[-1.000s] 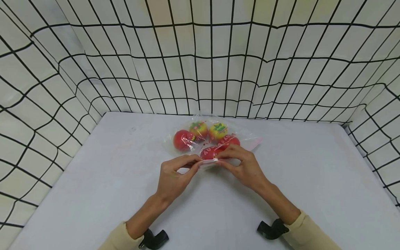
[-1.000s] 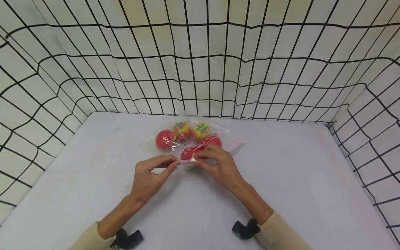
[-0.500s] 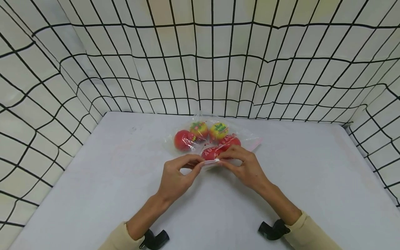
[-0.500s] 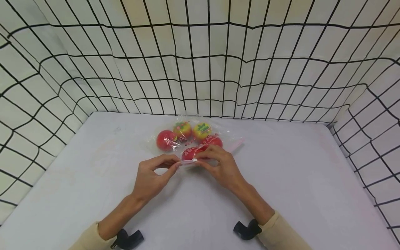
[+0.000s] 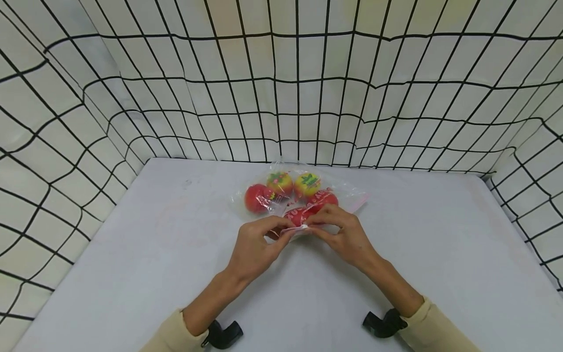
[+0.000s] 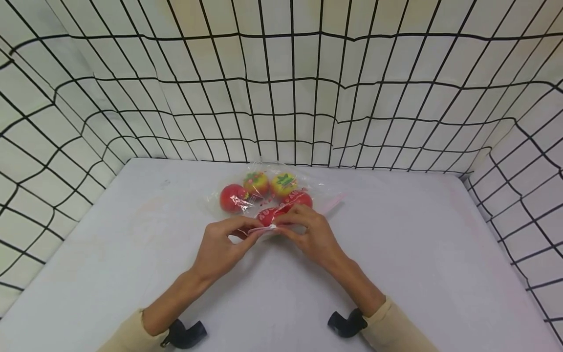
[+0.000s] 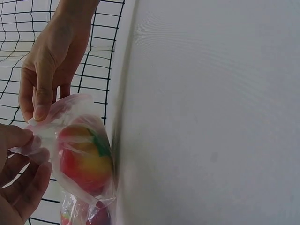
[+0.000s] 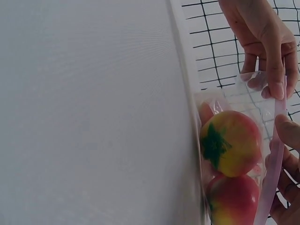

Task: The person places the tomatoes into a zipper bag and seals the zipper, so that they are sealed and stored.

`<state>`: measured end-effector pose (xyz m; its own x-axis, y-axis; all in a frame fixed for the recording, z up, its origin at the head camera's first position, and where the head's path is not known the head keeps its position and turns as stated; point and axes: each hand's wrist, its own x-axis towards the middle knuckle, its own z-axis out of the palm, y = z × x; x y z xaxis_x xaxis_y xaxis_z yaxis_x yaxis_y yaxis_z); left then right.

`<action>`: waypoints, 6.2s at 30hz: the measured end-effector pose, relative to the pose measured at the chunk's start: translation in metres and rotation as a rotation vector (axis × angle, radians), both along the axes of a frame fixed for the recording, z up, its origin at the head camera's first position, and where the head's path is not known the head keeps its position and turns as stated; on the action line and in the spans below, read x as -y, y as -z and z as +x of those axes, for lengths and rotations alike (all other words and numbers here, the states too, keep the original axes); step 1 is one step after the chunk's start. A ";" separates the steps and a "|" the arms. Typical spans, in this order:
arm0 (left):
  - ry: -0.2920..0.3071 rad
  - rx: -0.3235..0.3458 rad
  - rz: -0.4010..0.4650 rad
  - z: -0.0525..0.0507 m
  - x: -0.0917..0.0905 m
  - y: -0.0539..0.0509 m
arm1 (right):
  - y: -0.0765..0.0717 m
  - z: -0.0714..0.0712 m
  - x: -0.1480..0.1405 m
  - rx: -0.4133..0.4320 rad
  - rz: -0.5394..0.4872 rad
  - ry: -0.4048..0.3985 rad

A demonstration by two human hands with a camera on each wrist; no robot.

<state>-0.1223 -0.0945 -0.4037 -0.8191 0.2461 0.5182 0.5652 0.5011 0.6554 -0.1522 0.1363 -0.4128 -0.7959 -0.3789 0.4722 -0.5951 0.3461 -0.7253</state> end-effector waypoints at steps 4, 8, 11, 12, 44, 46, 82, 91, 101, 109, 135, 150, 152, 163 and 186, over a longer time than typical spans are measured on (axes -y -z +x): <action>0.007 0.008 0.021 0.001 0.001 0.000 | 0.000 0.001 0.000 -0.008 0.007 -0.002; 0.010 0.008 0.038 0.002 0.002 0.001 | 0.001 0.001 -0.001 -0.027 0.008 0.001; 0.009 0.001 0.047 0.002 0.002 0.002 | 0.001 0.001 -0.002 -0.027 0.009 0.011; 0.008 -0.003 0.049 0.002 0.003 0.003 | 0.001 0.001 -0.002 -0.023 0.011 0.014; -0.004 0.012 0.085 0.002 0.005 0.001 | 0.003 -0.003 -0.013 -0.017 0.047 0.056; -0.006 0.013 0.083 0.002 0.005 0.001 | 0.003 -0.003 -0.013 -0.014 0.049 0.062; -0.007 -0.004 0.097 0.004 0.007 0.001 | 0.004 -0.006 -0.024 0.049 0.099 0.096; -0.002 0.002 0.106 0.004 0.009 0.003 | 0.007 -0.009 -0.027 0.028 0.121 0.101; -0.013 -0.006 0.098 0.004 0.010 0.002 | 0.009 -0.011 -0.032 0.046 0.115 0.109; -0.013 -0.010 0.100 0.004 0.010 0.002 | 0.008 -0.012 -0.034 0.053 0.118 0.107; -0.009 -0.016 0.105 0.002 0.011 0.004 | 0.010 -0.016 -0.037 0.069 0.105 0.112; -0.015 -0.005 0.103 0.002 0.012 0.004 | 0.012 -0.018 -0.040 0.071 0.104 0.131; -0.016 -0.004 0.100 0.002 0.012 0.005 | 0.013 -0.019 -0.041 0.061 0.098 0.131; -0.019 0.001 0.101 0.003 0.013 0.005 | 0.015 -0.022 -0.043 0.037 0.083 0.134; -0.024 0.004 0.111 0.003 0.014 0.007 | 0.014 -0.024 -0.046 0.045 0.089 0.143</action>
